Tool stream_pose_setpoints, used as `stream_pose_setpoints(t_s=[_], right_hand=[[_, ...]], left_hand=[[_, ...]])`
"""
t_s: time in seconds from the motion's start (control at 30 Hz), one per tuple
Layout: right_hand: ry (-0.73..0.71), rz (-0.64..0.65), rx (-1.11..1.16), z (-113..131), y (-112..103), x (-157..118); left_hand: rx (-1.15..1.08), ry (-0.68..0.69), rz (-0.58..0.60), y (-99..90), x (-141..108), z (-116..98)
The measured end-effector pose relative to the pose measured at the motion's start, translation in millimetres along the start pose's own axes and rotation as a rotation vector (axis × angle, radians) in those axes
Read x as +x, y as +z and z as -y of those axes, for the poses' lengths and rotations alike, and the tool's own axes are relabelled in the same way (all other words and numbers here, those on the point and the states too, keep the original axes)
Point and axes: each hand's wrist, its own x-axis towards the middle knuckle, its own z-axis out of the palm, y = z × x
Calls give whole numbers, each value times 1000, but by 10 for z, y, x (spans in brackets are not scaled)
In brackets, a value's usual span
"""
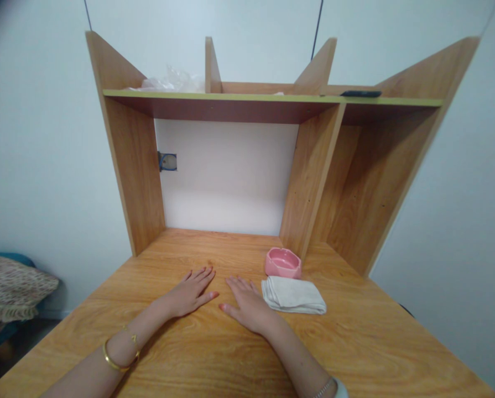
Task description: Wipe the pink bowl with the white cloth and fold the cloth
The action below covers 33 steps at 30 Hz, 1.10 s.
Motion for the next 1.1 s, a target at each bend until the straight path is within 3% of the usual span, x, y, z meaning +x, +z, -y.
stream_pose_setpoints(t_s=[0.53, 0.73, 0.87, 1.1], right_hand=[[-3, -26, 15, 7, 8, -6], [-30, -92, 54, -19, 34, -5], [-62, -228, 91, -22, -10, 19], [-95, -662, -67, -157, -202, 82]], left_hand=[[-12, 7, -15, 22, 8, 16], [-26, 11, -31, 26, 6, 18], [-37, 13, -36, 26, 5, 14], [-43, 16, -45, 35, 15, 25]])
